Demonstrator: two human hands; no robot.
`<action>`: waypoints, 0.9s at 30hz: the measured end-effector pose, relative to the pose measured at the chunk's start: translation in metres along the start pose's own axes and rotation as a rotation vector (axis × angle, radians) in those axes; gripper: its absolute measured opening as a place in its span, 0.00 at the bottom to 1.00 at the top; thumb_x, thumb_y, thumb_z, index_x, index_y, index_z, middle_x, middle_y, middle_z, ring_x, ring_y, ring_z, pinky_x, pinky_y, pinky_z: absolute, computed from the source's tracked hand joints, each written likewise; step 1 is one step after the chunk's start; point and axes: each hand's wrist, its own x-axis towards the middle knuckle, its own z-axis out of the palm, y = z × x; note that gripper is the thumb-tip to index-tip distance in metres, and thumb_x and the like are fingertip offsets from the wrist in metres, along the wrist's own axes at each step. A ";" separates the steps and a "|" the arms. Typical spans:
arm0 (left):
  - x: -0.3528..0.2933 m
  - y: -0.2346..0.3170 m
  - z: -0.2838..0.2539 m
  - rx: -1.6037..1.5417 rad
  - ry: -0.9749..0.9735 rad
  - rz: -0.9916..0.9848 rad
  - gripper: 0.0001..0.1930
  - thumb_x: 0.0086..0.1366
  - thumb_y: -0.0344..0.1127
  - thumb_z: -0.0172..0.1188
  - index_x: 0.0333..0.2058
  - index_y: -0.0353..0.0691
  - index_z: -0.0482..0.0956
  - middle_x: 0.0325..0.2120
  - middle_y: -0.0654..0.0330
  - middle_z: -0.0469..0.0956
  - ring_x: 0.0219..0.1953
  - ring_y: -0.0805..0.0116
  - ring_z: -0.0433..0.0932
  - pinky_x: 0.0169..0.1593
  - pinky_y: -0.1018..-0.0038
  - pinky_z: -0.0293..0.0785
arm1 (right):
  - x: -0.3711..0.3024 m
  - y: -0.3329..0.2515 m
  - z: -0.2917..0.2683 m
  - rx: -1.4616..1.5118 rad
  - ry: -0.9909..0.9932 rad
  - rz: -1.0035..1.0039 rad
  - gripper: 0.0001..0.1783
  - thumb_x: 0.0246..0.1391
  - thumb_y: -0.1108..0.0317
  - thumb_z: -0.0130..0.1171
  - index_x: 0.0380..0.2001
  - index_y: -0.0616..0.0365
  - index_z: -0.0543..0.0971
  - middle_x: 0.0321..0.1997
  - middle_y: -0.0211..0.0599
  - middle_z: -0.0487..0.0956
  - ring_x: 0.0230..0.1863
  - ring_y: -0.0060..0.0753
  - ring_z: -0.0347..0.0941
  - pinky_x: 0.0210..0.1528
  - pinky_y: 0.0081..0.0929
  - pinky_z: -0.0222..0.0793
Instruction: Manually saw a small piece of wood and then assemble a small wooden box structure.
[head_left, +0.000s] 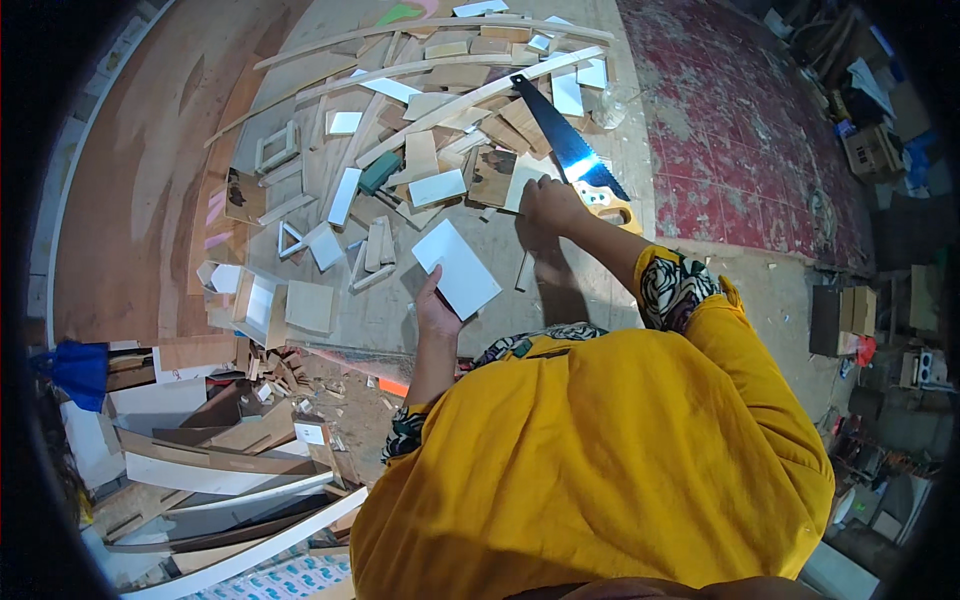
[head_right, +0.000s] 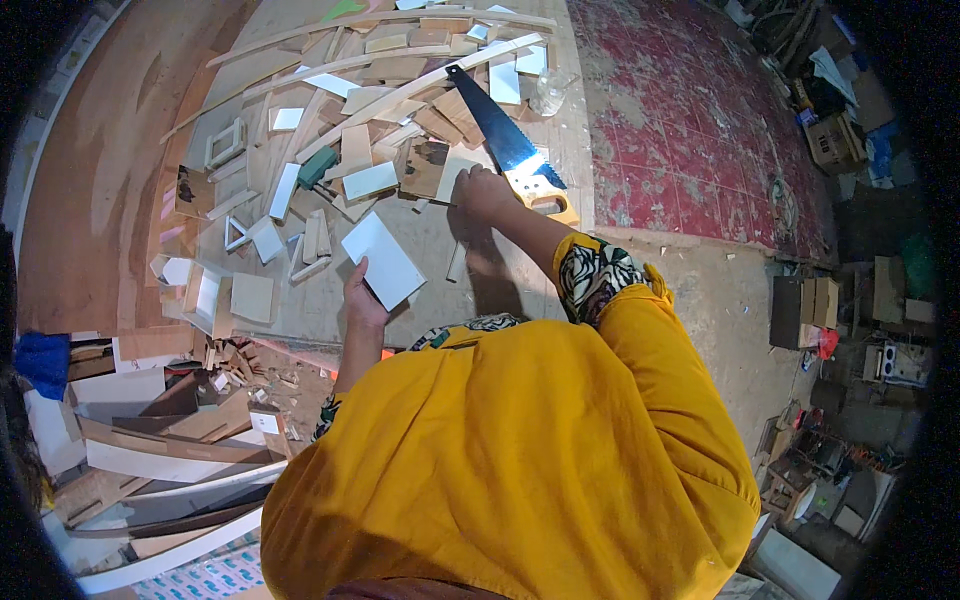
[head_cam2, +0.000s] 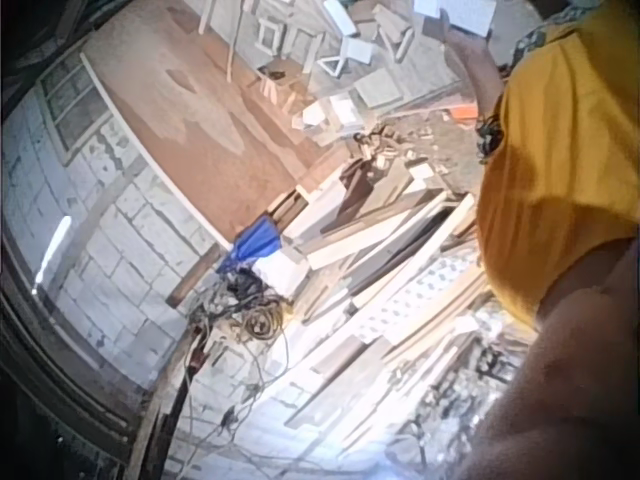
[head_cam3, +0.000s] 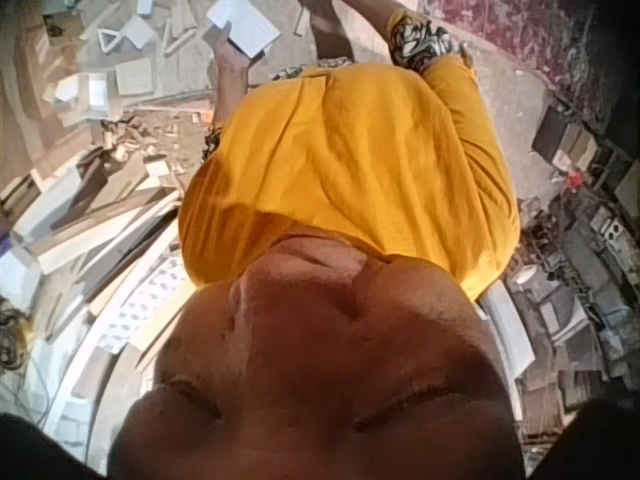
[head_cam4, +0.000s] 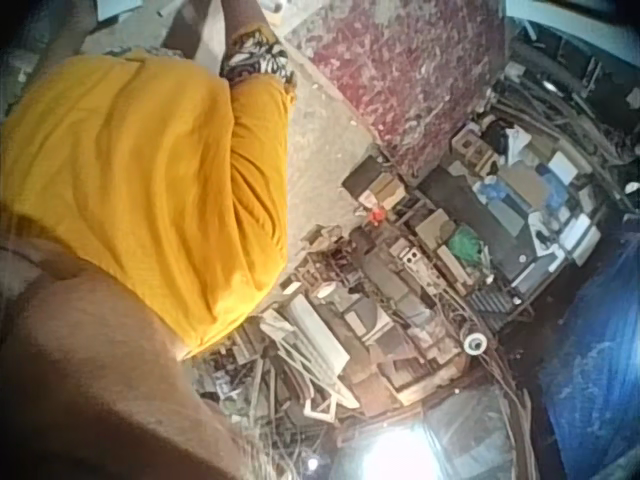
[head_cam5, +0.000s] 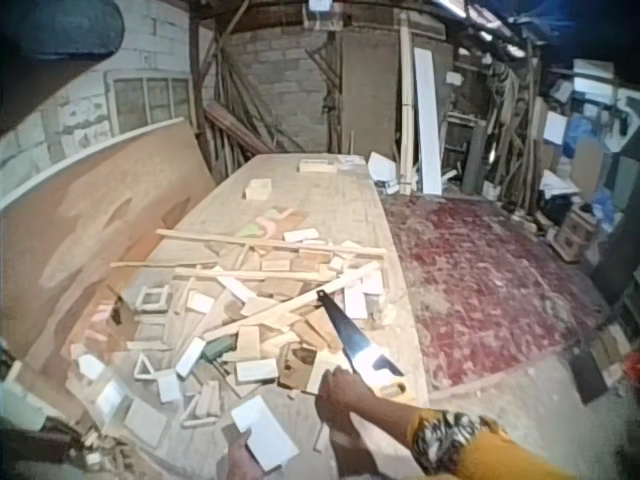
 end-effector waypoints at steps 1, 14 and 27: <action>0.000 0.002 0.002 0.001 -0.042 -0.001 0.22 0.61 0.37 0.53 0.52 0.37 0.67 0.48 0.54 0.72 0.52 0.54 0.71 0.57 0.55 0.64 | -0.001 0.002 0.000 -0.017 0.030 -0.035 0.18 0.49 0.61 0.50 0.39 0.63 0.70 0.38 0.54 0.73 0.41 0.52 0.73 0.40 0.40 0.72; 0.000 0.007 0.022 -0.045 -0.089 0.045 0.21 0.64 0.37 0.48 0.54 0.36 0.65 0.50 0.54 0.71 0.53 0.55 0.70 0.57 0.56 0.64 | -0.007 -0.015 -0.028 -0.149 0.103 -0.313 0.12 0.49 0.68 0.48 0.33 0.67 0.71 0.22 0.48 0.77 0.24 0.46 0.76 0.25 0.37 0.72; -0.006 0.008 0.045 -0.059 -0.249 0.052 0.18 0.64 0.34 0.49 0.53 0.39 0.65 0.50 0.58 0.71 0.54 0.59 0.69 0.58 0.57 0.62 | -0.090 -0.043 -0.110 0.683 0.304 -0.134 0.09 0.49 0.69 0.49 0.22 0.65 0.71 0.21 0.57 0.70 0.25 0.60 0.68 0.28 0.42 0.64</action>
